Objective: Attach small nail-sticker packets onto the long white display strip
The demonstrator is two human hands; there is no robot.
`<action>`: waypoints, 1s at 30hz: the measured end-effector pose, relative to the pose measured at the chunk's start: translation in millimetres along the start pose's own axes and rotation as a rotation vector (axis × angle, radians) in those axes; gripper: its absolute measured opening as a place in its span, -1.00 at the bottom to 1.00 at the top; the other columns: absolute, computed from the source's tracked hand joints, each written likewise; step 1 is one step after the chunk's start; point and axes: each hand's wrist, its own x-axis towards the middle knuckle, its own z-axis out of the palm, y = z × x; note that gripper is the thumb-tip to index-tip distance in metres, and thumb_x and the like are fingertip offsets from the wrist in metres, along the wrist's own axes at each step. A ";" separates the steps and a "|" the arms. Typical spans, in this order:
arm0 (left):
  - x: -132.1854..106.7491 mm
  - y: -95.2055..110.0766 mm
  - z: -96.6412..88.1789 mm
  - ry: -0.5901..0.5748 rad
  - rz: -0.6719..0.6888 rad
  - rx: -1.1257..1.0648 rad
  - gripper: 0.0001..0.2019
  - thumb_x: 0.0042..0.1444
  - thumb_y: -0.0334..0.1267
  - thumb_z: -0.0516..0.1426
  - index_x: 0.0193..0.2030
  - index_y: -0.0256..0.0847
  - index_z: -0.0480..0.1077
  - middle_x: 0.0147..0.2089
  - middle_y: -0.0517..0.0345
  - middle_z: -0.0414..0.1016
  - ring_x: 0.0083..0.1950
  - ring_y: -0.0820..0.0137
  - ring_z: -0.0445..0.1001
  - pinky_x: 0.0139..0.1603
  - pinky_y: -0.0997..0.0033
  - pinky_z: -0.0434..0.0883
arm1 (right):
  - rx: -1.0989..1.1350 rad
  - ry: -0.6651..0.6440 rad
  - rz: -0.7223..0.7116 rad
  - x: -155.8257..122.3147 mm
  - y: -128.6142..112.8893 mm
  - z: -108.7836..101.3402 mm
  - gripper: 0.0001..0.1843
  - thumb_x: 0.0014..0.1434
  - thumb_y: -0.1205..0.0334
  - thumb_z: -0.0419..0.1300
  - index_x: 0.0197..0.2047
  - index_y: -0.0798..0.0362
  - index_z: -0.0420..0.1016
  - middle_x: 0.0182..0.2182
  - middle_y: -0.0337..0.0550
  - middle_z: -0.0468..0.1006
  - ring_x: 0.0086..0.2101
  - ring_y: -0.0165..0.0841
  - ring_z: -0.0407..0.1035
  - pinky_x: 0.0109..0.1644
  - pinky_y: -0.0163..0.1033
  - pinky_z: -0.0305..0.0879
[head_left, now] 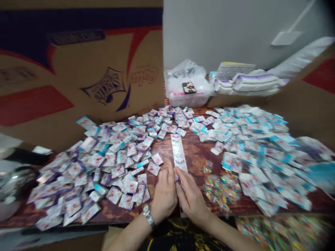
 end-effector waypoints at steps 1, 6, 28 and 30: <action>-0.1 -0.7 -1.6 -0.004 -0.006 0.011 -0.30 0.19 -0.41 -0.12 0.35 -0.37 -0.51 0.25 -0.35 0.04 0.21 0.11 0.14 0.14 0.03 0.24 | 0.028 -0.032 0.012 0.6 1.4 1.2 -0.49 0.28 0.32 -0.05 0.29 -0.02 0.05 0.16 -0.01 0.28 0.14 -0.23 0.18 0.17 -0.02 0.21; 15.6 -34.0 -50.8 0.032 -0.045 0.287 -0.42 0.22 -0.26 -0.09 0.35 -0.34 -0.16 -0.01 -0.20 0.33 -0.06 0.16 0.34 -0.11 0.19 0.40 | 0.152 -0.229 0.109 19.1 17.4 -7.1 -0.46 0.31 0.20 -0.06 0.33 -0.10 -0.07 0.13 -0.07 0.36 0.09 -0.26 0.28 0.13 -0.06 0.27; 7.5 -20.5 -38.1 -0.045 -0.165 -0.422 -0.73 0.18 -0.21 0.03 -0.02 -0.19 0.39 -0.05 0.00 0.49 -0.03 0.26 0.45 0.01 0.22 0.38 | -0.610 -0.670 -0.197 74.1 123.9 -19.1 -0.22 0.08 -0.02 0.23 0.28 0.10 0.10 0.24 0.14 0.13 0.24 -0.02 -0.05 0.25 0.14 -0.10; -3.0 -6.5 -16.9 -0.218 -0.331 -0.756 -0.73 0.15 -0.14 0.07 -0.09 -0.21 0.43 -0.13 0.02 0.53 -0.14 0.31 0.48 -0.09 0.31 0.41 | -0.620 -0.641 -0.209 70.4 122.2 -17.1 -0.37 0.12 0.08 0.21 0.22 0.04 0.21 0.20 0.08 0.22 0.22 -0.05 0.02 0.23 0.15 -0.06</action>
